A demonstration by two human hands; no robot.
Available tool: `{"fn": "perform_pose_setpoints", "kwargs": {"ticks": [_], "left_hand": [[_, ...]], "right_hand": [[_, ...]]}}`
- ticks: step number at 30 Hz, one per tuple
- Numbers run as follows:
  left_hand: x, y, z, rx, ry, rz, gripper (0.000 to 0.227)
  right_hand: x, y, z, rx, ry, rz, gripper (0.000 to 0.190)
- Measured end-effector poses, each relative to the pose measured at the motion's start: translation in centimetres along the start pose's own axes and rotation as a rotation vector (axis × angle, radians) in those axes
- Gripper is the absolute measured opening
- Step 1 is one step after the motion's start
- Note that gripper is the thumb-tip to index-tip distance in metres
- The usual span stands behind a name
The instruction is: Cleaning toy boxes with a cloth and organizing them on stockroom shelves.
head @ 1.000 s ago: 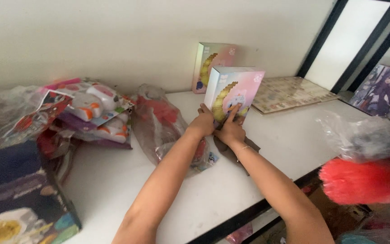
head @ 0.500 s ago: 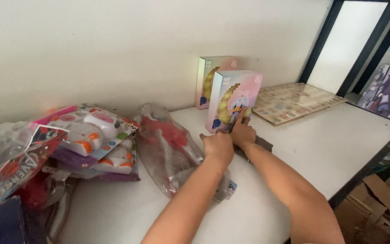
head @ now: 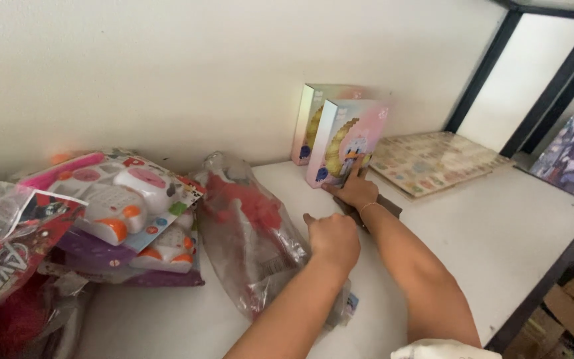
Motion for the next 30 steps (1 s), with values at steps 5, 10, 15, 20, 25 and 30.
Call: {"fn": "perform_pose_setpoints", "kwargs": {"ticks": [5,10,15,20,25,30], "left_hand": [[0.0,0.2,-0.3,-0.025,0.026,-0.085,0.019],[-0.4,0.3,-0.5,-0.033,0.009,-0.102,0.022],[-0.8,0.5,-1.1,0.040,-0.017,-0.100,0.028],[-1.2,0.8,-1.2,0.013,-0.041,-0.112,0.023],[-0.7,0.3,-0.6,0.033,-0.027,-0.140,0.026],[-0.5,0.1,-0.5,0.004,0.014,-0.181,0.022]], "right_hand": [[0.5,-1.6,3.3,0.002,0.052,0.038,0.159],[1.7,-1.0,4.2,0.046,0.017,0.023,0.157],[2.0,-1.5,5.1,0.086,0.001,-0.031,0.152],[2.4,-2.9,8.8,-0.007,0.075,-0.025,0.152],[2.8,-2.5,8.3,-0.004,0.077,-0.006,0.155],[2.2,-2.0,6.4,0.023,0.041,0.005,0.150]]}}
Point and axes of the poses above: each hand's wrist, its own z-axis towards the middle knuckle, its own y-axis out of the back of the hand, x = y × z, the point moved 9 cm from there along z, towards the middle knuckle, and after that the axes turned 12 degrees about -y, right-handed, at the moved point
